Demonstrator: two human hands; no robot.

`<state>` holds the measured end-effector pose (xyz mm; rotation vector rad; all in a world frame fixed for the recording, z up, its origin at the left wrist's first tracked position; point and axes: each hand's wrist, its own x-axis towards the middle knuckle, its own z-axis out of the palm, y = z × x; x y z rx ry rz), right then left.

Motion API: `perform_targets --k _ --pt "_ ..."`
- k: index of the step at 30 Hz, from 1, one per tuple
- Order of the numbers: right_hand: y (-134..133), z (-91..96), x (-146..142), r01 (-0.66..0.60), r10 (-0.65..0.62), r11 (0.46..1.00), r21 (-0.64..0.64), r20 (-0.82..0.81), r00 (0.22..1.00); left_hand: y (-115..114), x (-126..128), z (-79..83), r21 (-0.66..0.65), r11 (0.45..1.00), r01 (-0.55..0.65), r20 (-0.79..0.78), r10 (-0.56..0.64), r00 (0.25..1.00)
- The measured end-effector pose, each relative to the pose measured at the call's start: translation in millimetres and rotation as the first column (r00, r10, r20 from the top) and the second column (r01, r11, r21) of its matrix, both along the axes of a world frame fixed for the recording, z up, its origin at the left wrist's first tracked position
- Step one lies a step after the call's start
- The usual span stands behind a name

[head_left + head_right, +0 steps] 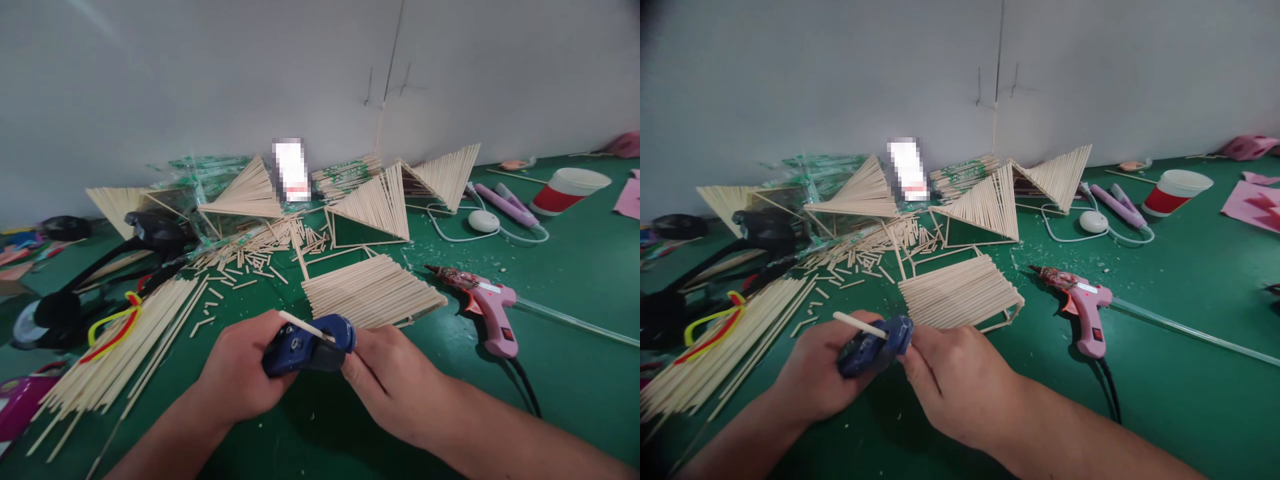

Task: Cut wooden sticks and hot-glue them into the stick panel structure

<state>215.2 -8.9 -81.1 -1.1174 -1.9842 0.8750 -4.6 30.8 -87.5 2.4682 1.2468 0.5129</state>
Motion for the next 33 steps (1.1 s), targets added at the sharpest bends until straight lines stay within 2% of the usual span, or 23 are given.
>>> perform_targets --k 3,9,23,25,28,31,33 --pt "0 -1.8 -1 0.025 -0.025 0.999 0.023 0.019 1.0 2 0 -1.8 0.032 0.999 0.01 0.019 -0.011 1.0" --pt "0 -3.4 0 0.053 -0.057 0.997 0.055 0.063 0.996 3 -1 -2.1 -0.038 0.999 0.033 0.039 -0.031 0.999" --pt "-1 -5.3 0 0.076 -0.076 0.996 0.047 0.006 0.997 0 -2 -4.9 -0.073 0.997 0.022 0.042 -0.019 0.999" --pt "-1 -4.6 0 0.07 -0.069 0.997 0.018 -0.028 0.997 1 -2 -4.2 0.002 0.999 0.039 0.042 -0.039 0.998" --pt "-4 -3.1 0 0.082 -0.085 0.996 -0.034 -0.091 0.992 5 -2 -2.8 0.193 0.98 0.042 0.024 -0.048 0.999" --pt "-10 -1.0 0 0.13 -0.143 0.988 -0.083 -0.179 0.973 13 -9 -1.7 0.321 0.947 -0.015 0.011 0.012 1.0" --pt "-12 1.1 1 0.137 -0.154 0.986 -0.09 -0.212 0.965 22 -17 -1.5 0.414 0.904 -0.112 0.042 0.104 0.994"
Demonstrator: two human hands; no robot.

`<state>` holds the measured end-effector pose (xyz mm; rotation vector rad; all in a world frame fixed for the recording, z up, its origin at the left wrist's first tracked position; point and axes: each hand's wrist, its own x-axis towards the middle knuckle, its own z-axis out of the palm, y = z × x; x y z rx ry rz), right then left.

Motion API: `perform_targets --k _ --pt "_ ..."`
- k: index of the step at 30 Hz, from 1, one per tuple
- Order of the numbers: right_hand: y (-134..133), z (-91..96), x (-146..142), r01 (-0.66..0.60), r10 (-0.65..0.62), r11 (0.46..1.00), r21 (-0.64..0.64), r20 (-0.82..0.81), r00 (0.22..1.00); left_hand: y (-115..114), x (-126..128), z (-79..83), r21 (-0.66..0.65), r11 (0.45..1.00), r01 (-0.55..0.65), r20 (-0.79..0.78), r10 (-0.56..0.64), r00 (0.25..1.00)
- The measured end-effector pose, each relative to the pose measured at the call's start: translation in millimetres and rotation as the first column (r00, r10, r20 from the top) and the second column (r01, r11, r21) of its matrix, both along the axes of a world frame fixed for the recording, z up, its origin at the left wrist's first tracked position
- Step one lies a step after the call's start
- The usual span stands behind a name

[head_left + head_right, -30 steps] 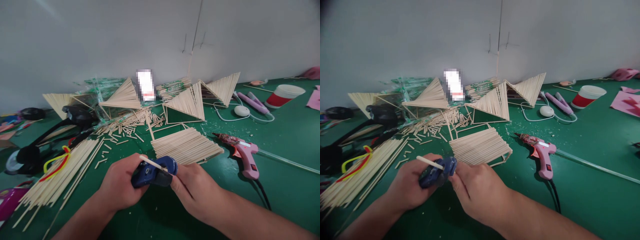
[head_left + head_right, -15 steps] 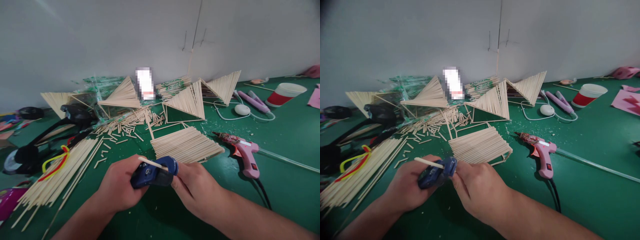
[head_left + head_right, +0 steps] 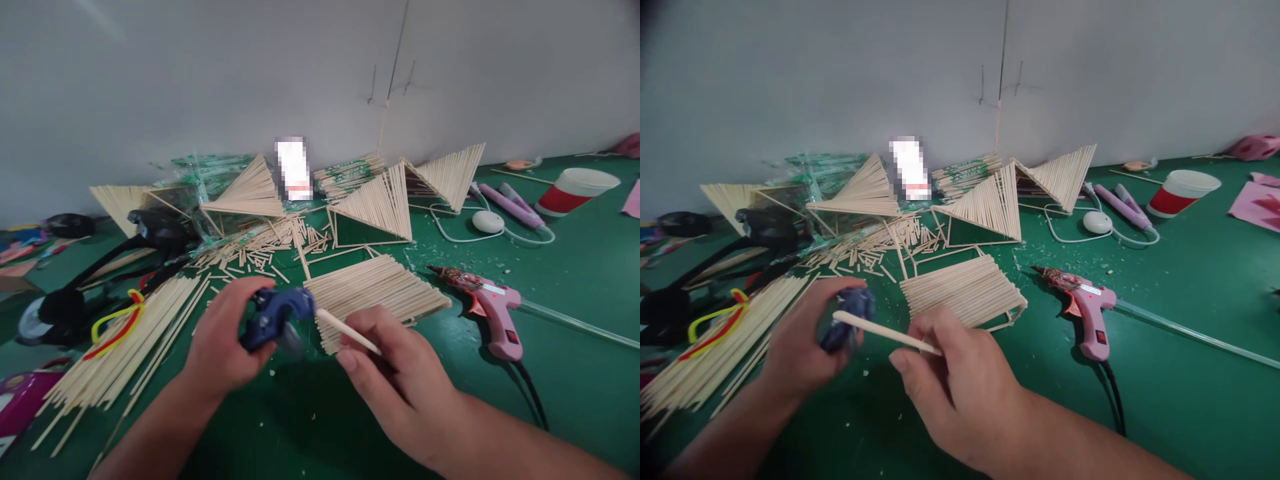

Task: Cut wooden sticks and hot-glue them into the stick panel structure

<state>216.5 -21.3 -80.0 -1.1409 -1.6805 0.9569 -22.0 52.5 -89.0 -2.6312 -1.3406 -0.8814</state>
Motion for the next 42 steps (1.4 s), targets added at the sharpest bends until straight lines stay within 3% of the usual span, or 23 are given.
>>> perform_targets --k 2,4,8,10,17,24,26,28,30,32,35,42 --pt "0 2.2 1 -0.03 0.029 0.999 0.029 0.033 0.999 11 -11 -1.1 0.105 0.982 -0.154 0.032 0.152 0.988" --pt "1 3.6 1 -0.083 0.073 0.994 0.072 0.135 0.988 23 -21 -4.2 0.126 0.948 -0.293 0.023 0.293 0.956" --pt "2 2.1 -3 -0.113 0.056 0.985 0.133 0.37 0.927 43 -36 -15.0 -0.068 0.884 -0.462 -0.188 0.443 0.876" --pt "3 0.1 -6 -0.127 0.051 0.98 0.151 0.428 0.902 48 -38 -20.0 -0.162 0.853 -0.496 -0.289 0.44 0.85" --pt "6 -6.0 -8 -0.129 -0.036 0.959 0.252 0.563 0.825 48 -29 -24.4 -0.214 0.907 -0.363 -0.368 0.27 0.89" --pt "6 -9.9 -8 -0.168 -0.02 0.959 0.228 0.647 0.762 54 -28 -24.9 -0.218 0.942 -0.254 -0.328 0.174 0.928" --pt "5 -10.9 -9 -0.148 -0.029 0.967 0.209 0.663 0.748 49 -27 -19.3 -0.171 0.961 -0.219 -0.271 0.168 0.948" --pt "4 -11.8 -9 -0.125 -0.04 0.973 0.196 0.67 0.742 38 -22 -10.0 -0.043 0.989 -0.138 -0.15 0.13 0.98" --pt "4 -12.2 -9 -0.105 -0.051 0.976 0.19 0.672 0.739 22 -15 0.4 0.137 0.99 0.006 -0.04 -0.001 0.999" --pt "3 -11.8 -8 -0.09 -0.055 0.98 0.178 0.678 0.733 4 -6 8.7 0.244 0.957 0.155 -0.029 -0.152 0.988" --pt "3 -10.5 -8 -0.087 -0.035 0.986 0.141 0.688 0.725 -14 7 14.2 0.241 0.935 0.26 -0.103 -0.242 0.965" --pt "6 -11.9 -10 -0.067 -0.003 0.995 0.074 0.687 0.727 -17 17 14.7 0.212 0.947 0.24 -0.182 -0.203 0.962"
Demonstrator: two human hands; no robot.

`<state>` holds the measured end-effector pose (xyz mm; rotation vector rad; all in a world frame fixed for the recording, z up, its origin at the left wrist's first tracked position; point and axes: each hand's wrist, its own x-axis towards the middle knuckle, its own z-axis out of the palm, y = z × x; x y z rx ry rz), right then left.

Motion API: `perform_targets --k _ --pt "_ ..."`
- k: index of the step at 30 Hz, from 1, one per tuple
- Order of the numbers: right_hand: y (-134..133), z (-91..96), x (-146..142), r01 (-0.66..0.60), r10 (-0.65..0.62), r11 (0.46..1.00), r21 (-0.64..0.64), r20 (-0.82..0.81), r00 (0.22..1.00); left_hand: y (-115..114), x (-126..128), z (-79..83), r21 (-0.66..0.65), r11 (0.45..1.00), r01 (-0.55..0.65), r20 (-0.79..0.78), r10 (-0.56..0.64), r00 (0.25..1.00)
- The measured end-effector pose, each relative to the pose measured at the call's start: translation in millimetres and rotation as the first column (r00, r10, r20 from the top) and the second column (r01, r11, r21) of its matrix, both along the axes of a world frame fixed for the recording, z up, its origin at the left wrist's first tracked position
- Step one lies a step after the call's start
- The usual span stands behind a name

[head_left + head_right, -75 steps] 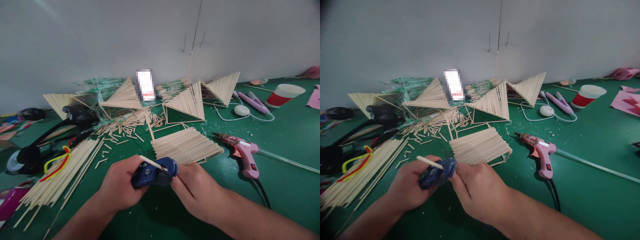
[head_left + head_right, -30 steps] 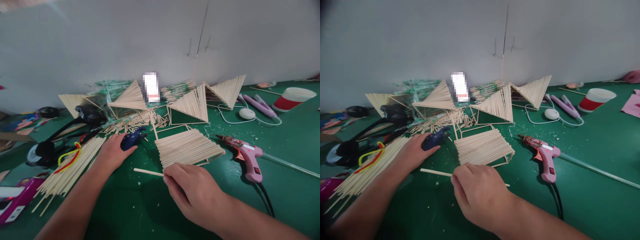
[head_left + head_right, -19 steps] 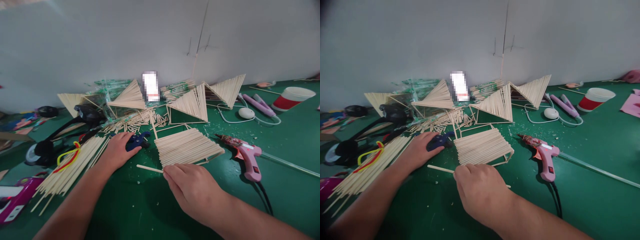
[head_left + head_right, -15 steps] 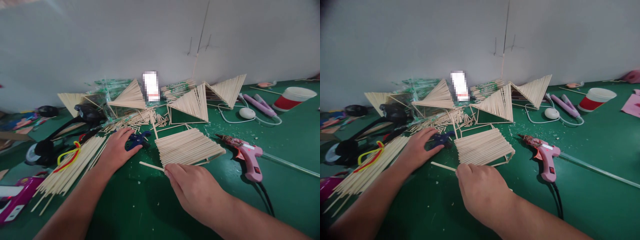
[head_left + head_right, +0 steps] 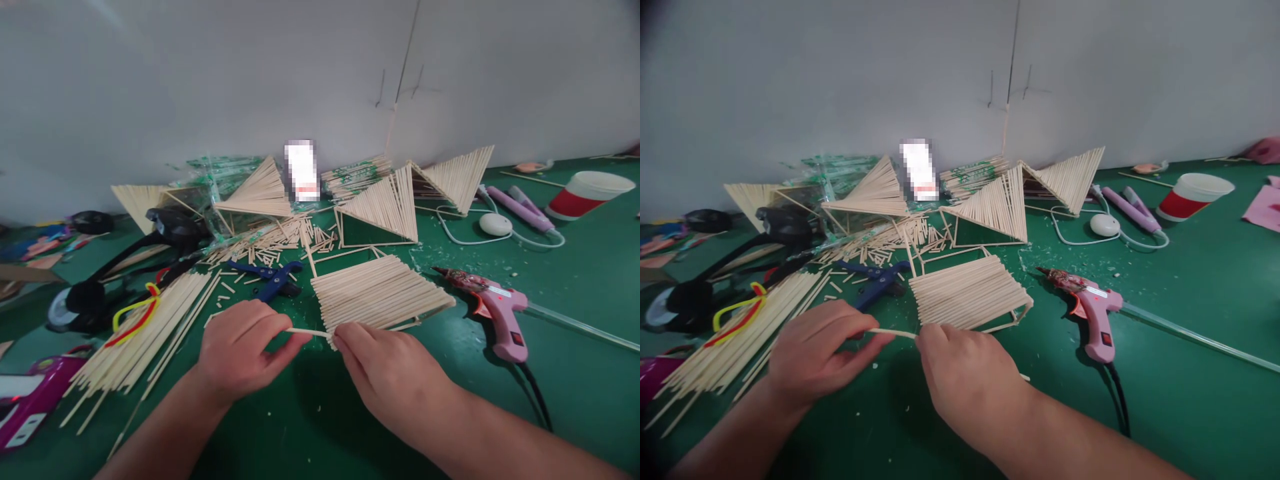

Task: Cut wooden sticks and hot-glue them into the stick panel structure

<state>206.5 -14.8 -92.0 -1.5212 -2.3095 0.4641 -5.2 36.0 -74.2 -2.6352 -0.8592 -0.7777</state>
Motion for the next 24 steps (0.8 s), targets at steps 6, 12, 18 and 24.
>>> perform_targets --k 6,12,18,24 --pt "0 3.5 1 0.055 -0.055 0.998 0.002 -0.016 0.998 -5 4 -0.3 0.038 0.999 0.034 -0.069 -0.031 0.997" --pt "0 5.4 2 0.018 -0.016 0.999 0.037 -0.06 0.998 3 -2 2.1 -0.346 0.937 0.052 0.206 0.021 0.978" --pt "-2 2.9 2 -0.083 0.086 0.995 0.055 -0.057 0.995 10 -9 -3.9 -0.827 0.503 0.249 0.423 0.266 0.866" --pt "-6 11.2 3 -0.186 0.225 0.964 0.19 -0.213 0.951 35 -24 -5.7 -0.798 0.547 0.253 0.598 0.668 0.444"
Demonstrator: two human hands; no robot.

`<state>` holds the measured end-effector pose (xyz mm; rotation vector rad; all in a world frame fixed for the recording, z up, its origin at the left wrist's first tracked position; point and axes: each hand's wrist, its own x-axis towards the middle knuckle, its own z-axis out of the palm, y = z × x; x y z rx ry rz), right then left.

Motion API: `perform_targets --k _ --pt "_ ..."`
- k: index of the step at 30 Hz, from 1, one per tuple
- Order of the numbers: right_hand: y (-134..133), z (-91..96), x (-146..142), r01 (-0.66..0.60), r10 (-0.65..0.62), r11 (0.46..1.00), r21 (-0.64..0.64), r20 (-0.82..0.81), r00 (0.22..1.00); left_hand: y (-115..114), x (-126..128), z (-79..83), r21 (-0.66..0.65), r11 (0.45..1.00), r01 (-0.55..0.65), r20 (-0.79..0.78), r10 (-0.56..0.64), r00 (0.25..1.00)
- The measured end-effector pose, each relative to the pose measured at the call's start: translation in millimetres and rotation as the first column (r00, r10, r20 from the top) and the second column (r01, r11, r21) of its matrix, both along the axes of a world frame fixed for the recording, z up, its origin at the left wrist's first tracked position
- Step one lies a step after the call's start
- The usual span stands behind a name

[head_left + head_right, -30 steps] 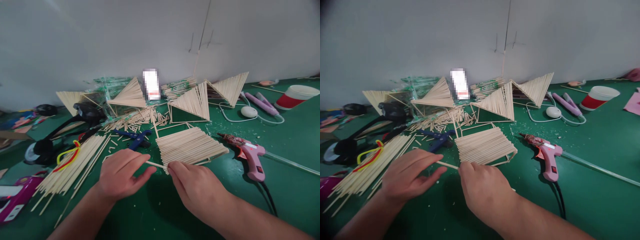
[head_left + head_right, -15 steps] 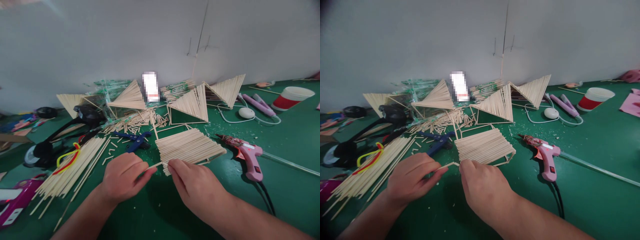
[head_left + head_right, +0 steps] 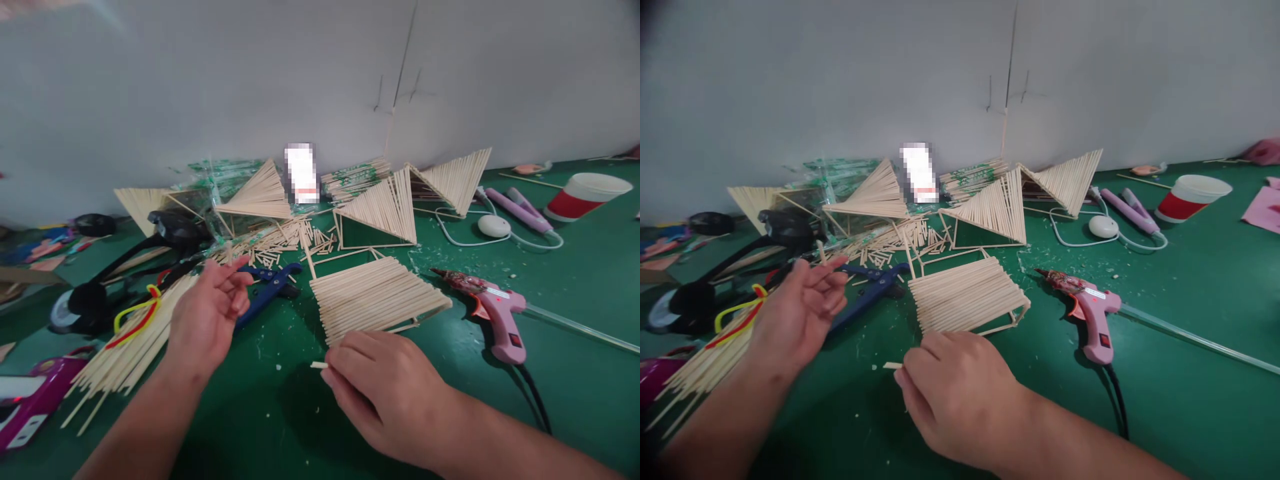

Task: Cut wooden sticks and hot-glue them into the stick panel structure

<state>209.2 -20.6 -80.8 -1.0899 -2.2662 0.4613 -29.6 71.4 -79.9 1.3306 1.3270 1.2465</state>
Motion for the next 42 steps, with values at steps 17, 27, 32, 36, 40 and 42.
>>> perform_targets --k 17,27,32,36,40,42 --pt "-3 5.9 2 -0.045 0.095 0.952 0.302 -0.151 0.984 -25 48 -25.3 0.298 0.724 0.622 -0.826 -0.13 0.548" --pt "-2 3.3 4 -0.067 0.121 0.942 0.33 -0.146 0.982 -26 56 -19.8 0.112 0.805 0.582 -0.849 -0.226 0.477" --pt "-1 2.3 3 -0.063 0.125 0.936 0.345 -0.16 0.979 -24 57 -21.1 0.046 0.828 0.559 -0.839 -0.271 0.471" --pt "0 2.9 2 -0.059 0.126 0.938 0.34 -0.18 0.976 -22 55 -21.0 -0.011 0.838 0.545 -0.77 -0.355 0.531" --pt "0 3.1 2 -0.067 0.131 0.943 0.325 -0.179 0.975 -21 54 -19.1 -0.068 0.841 0.536 -0.73 -0.408 0.548" --pt "0 2.8 2 -0.072 0.135 0.942 0.327 -0.176 0.975 -21 54 -19.4 -0.069 0.839 0.539 -0.738 -0.407 0.539"
